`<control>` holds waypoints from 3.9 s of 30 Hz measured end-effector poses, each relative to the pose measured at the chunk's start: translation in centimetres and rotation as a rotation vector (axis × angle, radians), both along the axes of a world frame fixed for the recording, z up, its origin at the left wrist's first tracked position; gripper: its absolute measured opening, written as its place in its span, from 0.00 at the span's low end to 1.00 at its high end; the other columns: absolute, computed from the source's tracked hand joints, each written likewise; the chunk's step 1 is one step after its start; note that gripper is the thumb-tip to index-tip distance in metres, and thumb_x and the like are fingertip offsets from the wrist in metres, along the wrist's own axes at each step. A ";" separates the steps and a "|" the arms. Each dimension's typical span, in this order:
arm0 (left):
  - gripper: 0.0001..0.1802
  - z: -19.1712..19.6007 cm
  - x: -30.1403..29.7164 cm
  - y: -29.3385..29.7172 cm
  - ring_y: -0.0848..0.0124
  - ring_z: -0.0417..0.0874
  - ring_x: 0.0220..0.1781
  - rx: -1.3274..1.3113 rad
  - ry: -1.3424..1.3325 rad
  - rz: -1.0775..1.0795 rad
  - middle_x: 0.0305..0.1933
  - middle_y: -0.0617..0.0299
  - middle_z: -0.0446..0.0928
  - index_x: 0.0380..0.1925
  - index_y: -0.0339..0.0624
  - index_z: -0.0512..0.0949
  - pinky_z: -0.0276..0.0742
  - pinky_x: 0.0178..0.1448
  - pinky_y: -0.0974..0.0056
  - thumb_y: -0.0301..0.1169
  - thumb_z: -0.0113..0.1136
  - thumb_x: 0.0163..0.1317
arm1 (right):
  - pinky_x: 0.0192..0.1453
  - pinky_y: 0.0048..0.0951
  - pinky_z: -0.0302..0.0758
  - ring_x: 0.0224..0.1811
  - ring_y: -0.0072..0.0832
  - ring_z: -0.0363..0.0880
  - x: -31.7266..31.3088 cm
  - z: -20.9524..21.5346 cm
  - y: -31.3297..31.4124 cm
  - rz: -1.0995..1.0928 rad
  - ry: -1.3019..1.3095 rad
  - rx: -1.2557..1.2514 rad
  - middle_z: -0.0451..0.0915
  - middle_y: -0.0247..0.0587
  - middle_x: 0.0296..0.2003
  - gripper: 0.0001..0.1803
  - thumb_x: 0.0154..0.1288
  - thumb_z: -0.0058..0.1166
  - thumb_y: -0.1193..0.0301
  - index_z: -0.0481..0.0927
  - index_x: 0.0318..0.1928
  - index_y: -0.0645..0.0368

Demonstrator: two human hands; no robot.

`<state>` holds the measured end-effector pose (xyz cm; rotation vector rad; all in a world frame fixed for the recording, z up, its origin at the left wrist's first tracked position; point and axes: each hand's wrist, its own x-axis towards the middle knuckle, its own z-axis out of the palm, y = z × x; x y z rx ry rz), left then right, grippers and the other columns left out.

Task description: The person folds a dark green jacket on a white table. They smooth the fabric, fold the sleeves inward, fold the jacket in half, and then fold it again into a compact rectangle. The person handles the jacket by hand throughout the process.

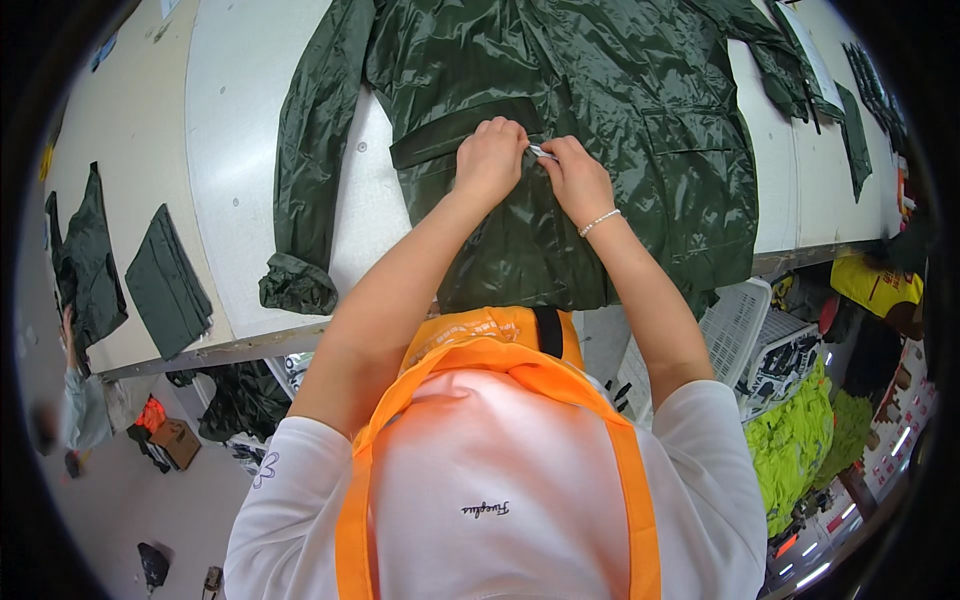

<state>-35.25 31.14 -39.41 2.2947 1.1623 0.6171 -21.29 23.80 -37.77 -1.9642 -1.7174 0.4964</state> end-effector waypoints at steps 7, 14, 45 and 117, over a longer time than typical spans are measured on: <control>0.06 2.9 -2.0 -1.5 0.55 0.76 0.39 -0.030 0.056 -0.196 0.32 0.55 0.73 0.28 0.41 0.75 0.73 0.42 0.54 0.31 0.57 0.57 | 0.38 0.37 0.75 0.36 0.42 0.78 0.1 -0.5 -0.5 -0.093 0.172 0.126 0.75 0.44 0.37 0.11 0.60 0.57 0.69 0.76 0.43 0.57; 0.08 5.7 -16.2 -8.6 0.57 0.77 0.41 -0.082 -0.109 -0.047 0.37 0.56 0.77 0.33 0.40 0.75 0.73 0.42 0.59 0.27 0.63 0.53 | 0.40 0.28 0.77 0.38 0.34 0.79 -1.4 3.9 2.8 0.048 0.261 0.115 0.78 0.41 0.45 0.24 0.51 0.67 0.67 0.77 0.50 0.55; 0.13 4.6 -14.1 6.5 0.77 0.74 0.19 -0.862 -0.306 0.205 0.17 0.62 0.76 0.19 0.32 0.82 0.69 0.25 0.71 0.33 0.65 0.52 | 0.38 0.34 0.76 0.35 0.39 0.80 -12.9 6.0 4.1 0.311 0.116 0.040 0.77 0.41 0.34 0.10 0.58 0.59 0.70 0.76 0.39 0.58; 0.17 23.9 -11.2 -14.8 0.68 0.78 0.45 0.386 -0.335 0.081 0.44 0.60 0.78 0.48 0.35 0.75 0.72 0.54 0.65 0.25 0.58 0.57 | 0.30 0.18 0.63 0.27 0.12 0.63 -3.9 18.3 -7.7 0.705 0.801 -0.236 0.72 0.26 0.26 0.11 0.60 0.57 0.76 0.76 0.43 0.65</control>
